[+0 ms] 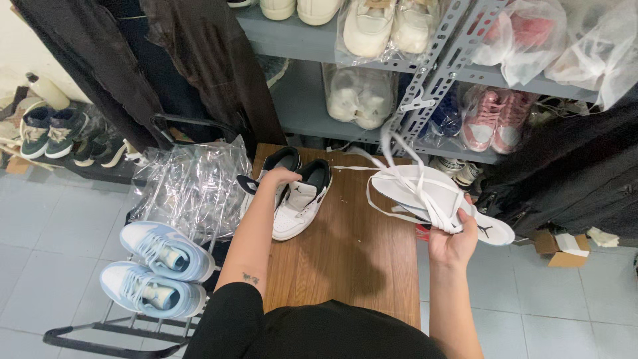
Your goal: The person unlaces and removes the insoles from a pair of sneakers, places a shoe into a plastic bag, and then unlaces another pair of sneakers.
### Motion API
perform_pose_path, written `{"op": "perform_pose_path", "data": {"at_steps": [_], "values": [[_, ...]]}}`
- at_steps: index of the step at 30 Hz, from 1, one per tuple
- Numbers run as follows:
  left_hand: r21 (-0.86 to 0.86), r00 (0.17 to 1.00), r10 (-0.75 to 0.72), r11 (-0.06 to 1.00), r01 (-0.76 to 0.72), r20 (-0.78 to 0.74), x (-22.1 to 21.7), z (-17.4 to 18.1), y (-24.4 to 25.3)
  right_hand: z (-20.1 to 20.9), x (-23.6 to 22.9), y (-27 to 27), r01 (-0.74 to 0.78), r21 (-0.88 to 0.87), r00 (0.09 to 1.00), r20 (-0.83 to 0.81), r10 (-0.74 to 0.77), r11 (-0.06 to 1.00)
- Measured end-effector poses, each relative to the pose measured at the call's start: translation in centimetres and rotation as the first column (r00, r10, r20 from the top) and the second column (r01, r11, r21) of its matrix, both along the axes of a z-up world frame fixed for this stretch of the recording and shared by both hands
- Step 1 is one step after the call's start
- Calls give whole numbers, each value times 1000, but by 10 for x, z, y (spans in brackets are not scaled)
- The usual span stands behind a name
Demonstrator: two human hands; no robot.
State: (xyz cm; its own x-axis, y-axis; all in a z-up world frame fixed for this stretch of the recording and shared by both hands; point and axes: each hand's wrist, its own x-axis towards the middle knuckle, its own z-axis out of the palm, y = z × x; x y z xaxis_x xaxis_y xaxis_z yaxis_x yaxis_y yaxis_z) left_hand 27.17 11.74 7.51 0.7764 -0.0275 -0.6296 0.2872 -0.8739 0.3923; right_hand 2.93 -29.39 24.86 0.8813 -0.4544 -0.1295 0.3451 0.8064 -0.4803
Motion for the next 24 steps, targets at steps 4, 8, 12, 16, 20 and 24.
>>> {"op": "perform_pose_path", "data": {"at_steps": [4,8,12,16,20,24], "values": [[248,995,40,967,-61,91,-2,-3,-15,-17,-3,-8,32,53,999,-29,-31,998],[345,956,-108,939,8,273,-30,11,-19,-27,-14,-20,36,108,999,-39,-32,993],[370,838,-493,842,392,235,-51,43,-7,-8,-35,-41,117,106,992,-48,-113,987],[403,554,-766,643,652,326,-72,47,-27,27,-60,-56,142,88,986,77,-149,986],[476,331,-824,543,692,460,-80,33,-67,47,-79,-49,146,79,984,88,-153,986],[554,164,-858,448,702,486,-97,31,-108,50,-87,-34,135,22,989,53,-136,991]]}}
